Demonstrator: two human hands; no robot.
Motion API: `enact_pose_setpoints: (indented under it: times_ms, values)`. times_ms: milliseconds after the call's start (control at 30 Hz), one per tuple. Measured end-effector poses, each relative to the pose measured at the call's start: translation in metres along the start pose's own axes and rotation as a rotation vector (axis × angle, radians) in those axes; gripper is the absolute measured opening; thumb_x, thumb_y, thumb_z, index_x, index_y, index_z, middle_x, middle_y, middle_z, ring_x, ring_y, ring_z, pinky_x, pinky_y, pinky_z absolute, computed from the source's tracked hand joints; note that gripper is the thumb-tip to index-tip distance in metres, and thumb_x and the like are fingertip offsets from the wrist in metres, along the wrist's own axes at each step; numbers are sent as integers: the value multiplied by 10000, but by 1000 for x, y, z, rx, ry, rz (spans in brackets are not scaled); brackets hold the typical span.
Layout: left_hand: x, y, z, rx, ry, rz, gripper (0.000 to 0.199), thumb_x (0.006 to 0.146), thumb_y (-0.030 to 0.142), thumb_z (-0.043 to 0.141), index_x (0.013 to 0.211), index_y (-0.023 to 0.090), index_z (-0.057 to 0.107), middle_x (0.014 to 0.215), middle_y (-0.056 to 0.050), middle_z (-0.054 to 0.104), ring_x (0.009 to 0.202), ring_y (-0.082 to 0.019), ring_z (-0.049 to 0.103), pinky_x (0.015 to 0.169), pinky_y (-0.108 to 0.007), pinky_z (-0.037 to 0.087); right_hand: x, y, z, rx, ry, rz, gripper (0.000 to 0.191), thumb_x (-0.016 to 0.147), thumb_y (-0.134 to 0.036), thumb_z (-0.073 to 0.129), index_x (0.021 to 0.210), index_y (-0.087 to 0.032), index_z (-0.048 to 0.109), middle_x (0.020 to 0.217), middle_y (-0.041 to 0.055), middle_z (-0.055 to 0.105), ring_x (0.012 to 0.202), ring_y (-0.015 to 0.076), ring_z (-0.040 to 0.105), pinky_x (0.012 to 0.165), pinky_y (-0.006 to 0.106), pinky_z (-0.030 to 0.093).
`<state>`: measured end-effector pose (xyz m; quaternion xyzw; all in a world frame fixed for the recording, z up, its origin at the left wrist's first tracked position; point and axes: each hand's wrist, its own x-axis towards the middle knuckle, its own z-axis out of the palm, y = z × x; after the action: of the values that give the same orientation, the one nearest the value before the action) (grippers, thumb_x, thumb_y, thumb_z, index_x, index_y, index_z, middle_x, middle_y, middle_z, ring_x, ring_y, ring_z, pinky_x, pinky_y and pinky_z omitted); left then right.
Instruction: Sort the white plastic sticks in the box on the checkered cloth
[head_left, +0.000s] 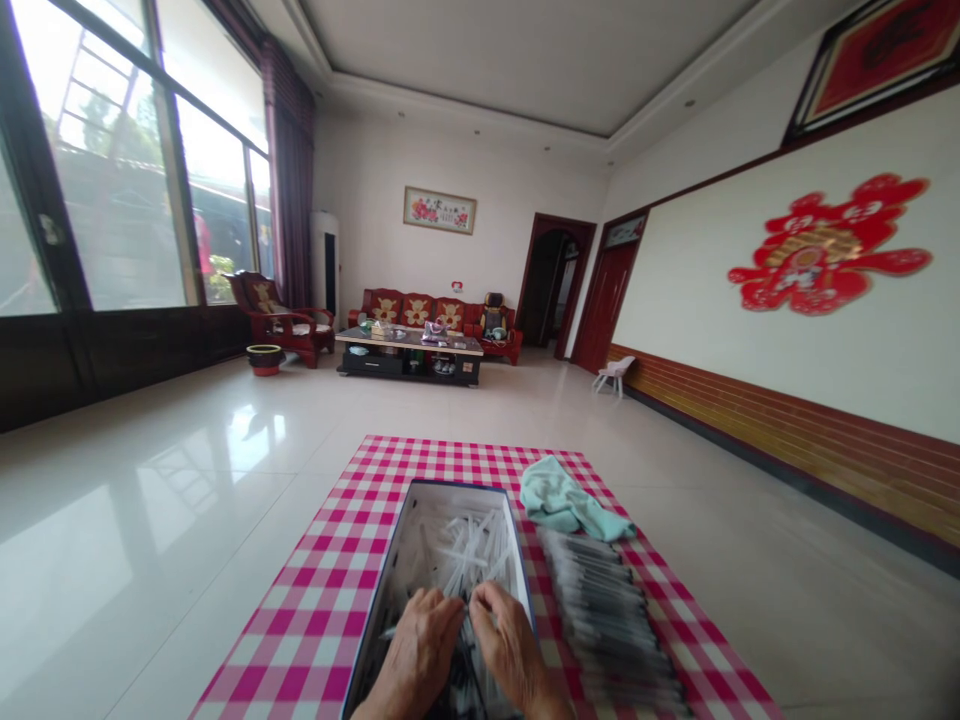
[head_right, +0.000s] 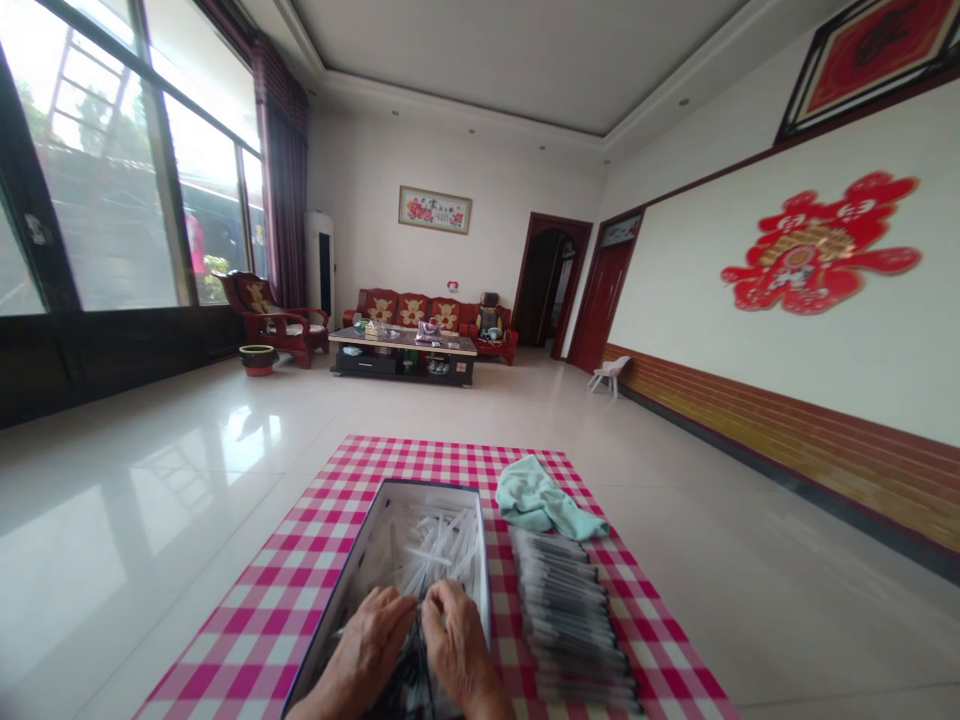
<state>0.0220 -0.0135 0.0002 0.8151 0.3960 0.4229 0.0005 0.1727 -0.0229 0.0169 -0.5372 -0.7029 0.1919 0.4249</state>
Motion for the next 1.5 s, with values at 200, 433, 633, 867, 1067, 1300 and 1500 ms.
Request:
enact_pose_setpoints:
  times_ms: [200, 433, 633, 867, 1067, 1300, 1500]
  values:
    - [3, 5, -7, -38, -167, -51, 233, 928, 166, 374, 836, 215, 583, 717, -9, 585, 678, -155, 571, 697, -292, 475, 2, 2, 5, -66, -19, 26, 383, 925, -311, 349, 606, -203, 531, 553, 9, 534, 525, 145, 480, 530, 267, 312]
    - [4, 3, -5, -54, -158, -49, 241, 932, 187, 371, 830, 216, 587, 721, -16, 589, 668, -157, 563, 656, -278, 467, 0, -4, -2, -23, -10, 25, 258, 883, -254, 424, 664, -198, 548, 626, -2, 563, 601, 137, 514, 564, 235, 345]
    - [4, 1, -3, -63, -182, -47, 252, 940, 212, 363, 823, 211, 586, 713, -20, 580, 664, -159, 560, 660, -283, 468, 1, -3, 1, -76, -4, 70, 408, 919, -312, 368, 573, -189, 546, 539, 19, 555, 520, 139, 486, 523, 268, 308]
    - [2, -1, -1, -73, -126, -12, 253, 944, 219, 351, 840, 211, 581, 701, -16, 571, 646, -149, 556, 647, -266, 469, -1, -3, 0, -47, -6, 47, 341, 911, -326, 394, 644, -194, 561, 603, 4, 569, 574, 136, 506, 523, 250, 309]
    - [3, 2, -5, -70, -190, -57, 240, 936, 200, 372, 837, 215, 590, 721, -20, 580, 672, -162, 556, 665, -285, 466, 0, -4, 0, -101, -39, 83, 420, 917, -359, 372, 563, -192, 522, 524, 5, 525, 524, 136, 474, 514, 269, 280]
    - [3, 3, -5, -73, -202, -61, 245, 931, 184, 372, 797, 203, 578, 712, -22, 583, 664, -160, 565, 676, -292, 477, -2, -8, -2, -83, -62, 57, 366, 909, -341, 391, 585, -199, 483, 560, -10, 516, 561, 132, 479, 530, 263, 273]
    - [8, 4, -14, -105, 30, -106, 213, 904, 249, 428, 1028, 205, 595, 939, -77, 646, 868, -208, 598, 790, -349, 478, 4, 3, -2, -45, 101, 189, 412, 914, -423, 342, 589, -200, 461, 530, -22, 472, 527, 132, 437, 526, 258, 277]
